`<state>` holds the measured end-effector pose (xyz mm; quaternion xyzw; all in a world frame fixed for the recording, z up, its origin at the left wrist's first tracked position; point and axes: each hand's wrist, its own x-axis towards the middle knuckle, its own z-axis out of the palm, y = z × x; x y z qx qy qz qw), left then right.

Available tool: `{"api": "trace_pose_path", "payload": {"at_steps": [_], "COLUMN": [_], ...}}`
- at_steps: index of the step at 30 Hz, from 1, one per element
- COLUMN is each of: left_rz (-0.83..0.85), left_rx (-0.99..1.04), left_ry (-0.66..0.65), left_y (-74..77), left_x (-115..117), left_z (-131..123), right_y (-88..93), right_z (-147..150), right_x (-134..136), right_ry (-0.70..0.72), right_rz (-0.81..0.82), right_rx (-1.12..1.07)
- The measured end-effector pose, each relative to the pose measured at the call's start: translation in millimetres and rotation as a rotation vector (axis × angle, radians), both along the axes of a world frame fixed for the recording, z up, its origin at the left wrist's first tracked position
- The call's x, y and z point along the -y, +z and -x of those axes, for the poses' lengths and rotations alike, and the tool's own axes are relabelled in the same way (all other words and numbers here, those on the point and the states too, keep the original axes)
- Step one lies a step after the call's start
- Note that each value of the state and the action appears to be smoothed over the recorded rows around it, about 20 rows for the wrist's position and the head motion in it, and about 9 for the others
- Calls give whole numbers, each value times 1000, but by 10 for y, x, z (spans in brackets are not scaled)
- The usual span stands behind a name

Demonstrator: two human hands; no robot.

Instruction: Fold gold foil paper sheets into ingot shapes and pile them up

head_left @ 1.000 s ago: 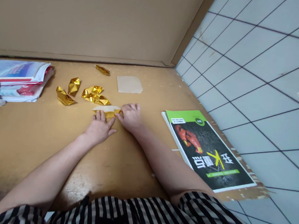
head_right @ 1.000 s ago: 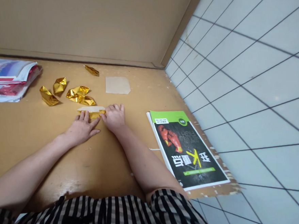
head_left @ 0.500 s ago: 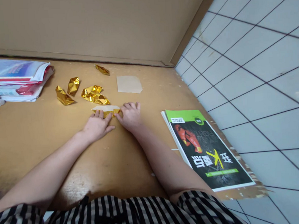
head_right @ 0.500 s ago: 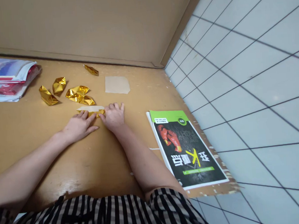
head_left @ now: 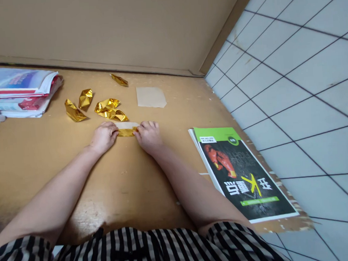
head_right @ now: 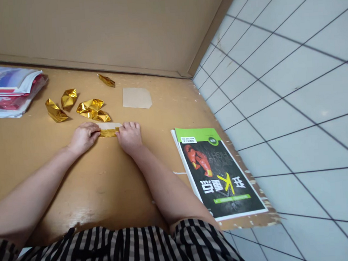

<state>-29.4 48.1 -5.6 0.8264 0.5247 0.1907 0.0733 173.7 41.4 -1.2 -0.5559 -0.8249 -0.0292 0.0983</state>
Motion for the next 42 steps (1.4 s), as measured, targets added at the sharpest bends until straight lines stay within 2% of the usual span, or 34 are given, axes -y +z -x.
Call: {"api": "trace_pose_path", "payload": {"at_steps": [9, 27, 42], "left_rz": [-81, -127, -103], "left_rx": [80, 86, 65], "left_ry": [-25, -30, -26], "left_y": [-117, -198, -168], "left_x": [-42, -84, -84], "left_z": [34, 81, 100], "right_y": [12, -6, 169], "right_z": [23, 19, 92], "right_x": [76, 87, 163], "right_ry": [77, 69, 15], "right_rz": [-20, -54, 110], "right_rx": [105, 128, 203]}}
